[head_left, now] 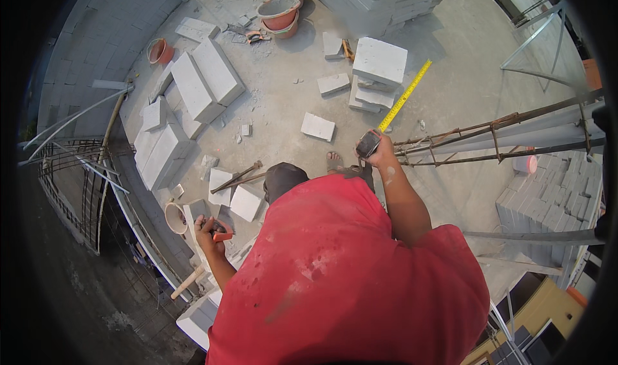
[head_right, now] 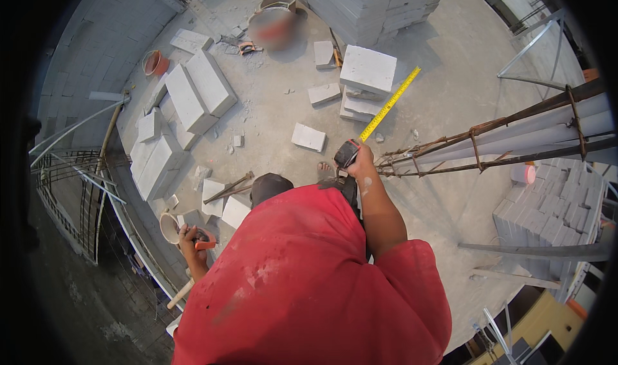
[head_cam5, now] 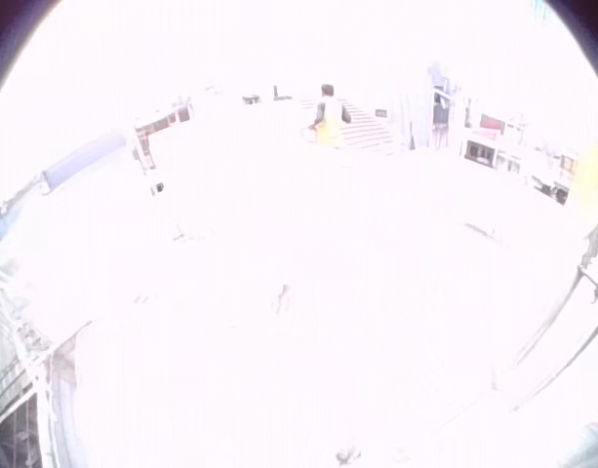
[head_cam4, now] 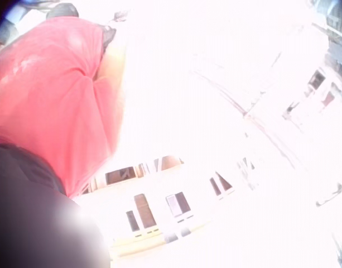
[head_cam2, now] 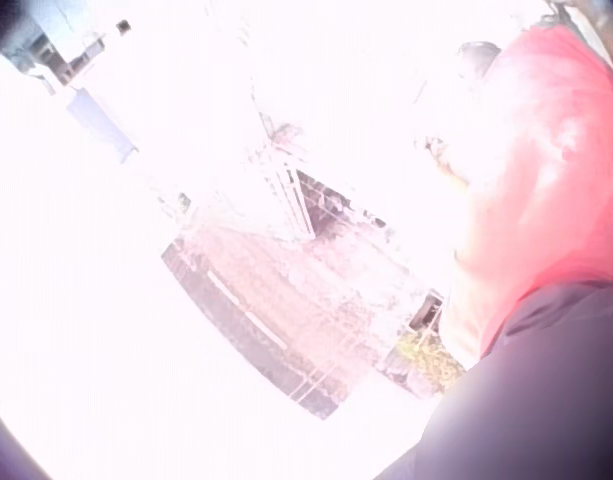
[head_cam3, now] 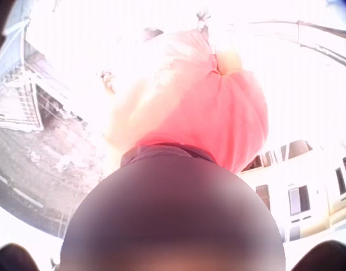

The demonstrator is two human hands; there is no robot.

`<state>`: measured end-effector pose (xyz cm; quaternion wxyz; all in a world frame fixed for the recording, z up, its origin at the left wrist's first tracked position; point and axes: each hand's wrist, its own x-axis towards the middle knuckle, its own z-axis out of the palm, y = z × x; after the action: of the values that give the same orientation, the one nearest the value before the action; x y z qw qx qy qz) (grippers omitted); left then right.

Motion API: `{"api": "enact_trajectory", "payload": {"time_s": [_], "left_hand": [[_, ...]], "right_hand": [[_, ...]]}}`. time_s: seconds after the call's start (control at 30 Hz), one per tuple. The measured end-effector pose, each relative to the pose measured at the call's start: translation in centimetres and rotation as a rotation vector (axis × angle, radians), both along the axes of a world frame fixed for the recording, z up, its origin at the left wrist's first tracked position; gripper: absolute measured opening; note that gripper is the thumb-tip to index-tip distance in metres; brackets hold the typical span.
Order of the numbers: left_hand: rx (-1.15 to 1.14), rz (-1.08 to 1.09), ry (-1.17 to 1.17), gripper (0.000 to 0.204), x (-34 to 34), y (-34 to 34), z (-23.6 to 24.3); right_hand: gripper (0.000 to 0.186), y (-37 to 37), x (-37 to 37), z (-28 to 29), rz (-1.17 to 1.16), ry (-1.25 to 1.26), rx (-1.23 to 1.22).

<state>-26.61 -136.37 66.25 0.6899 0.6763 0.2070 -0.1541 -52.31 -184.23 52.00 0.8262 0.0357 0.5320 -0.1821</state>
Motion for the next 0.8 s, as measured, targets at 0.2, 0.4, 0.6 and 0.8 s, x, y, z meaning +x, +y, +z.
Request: {"api": "enact_trajectory", "payload": {"time_s": [0.2,0.4,0.6,0.8], "left_hand": [[0.194,0.027,0.38,0.05,16.3,2.9,-8.0],[0.422,-0.124,0.469,0.05,37.1,0.5,-11.3],[0.559,-0.308,0.246,0.049,56.9,-8.1,-4.9],[0.662,-0.411,0.105,0.049,69.1,-14.8,0.5]], "right_hand": [[0.039,-5.2,13.9,-2.8,-0.31,-0.043,0.149],[0.018,-8.7,29.2,-5.6,-0.687,-0.112,0.174],[0.027,-12.4,42.8,-6.3,-0.885,-0.109,0.177],[0.044,-16.5,50.9,-10.0,-0.979,0.047,0.225]]}}
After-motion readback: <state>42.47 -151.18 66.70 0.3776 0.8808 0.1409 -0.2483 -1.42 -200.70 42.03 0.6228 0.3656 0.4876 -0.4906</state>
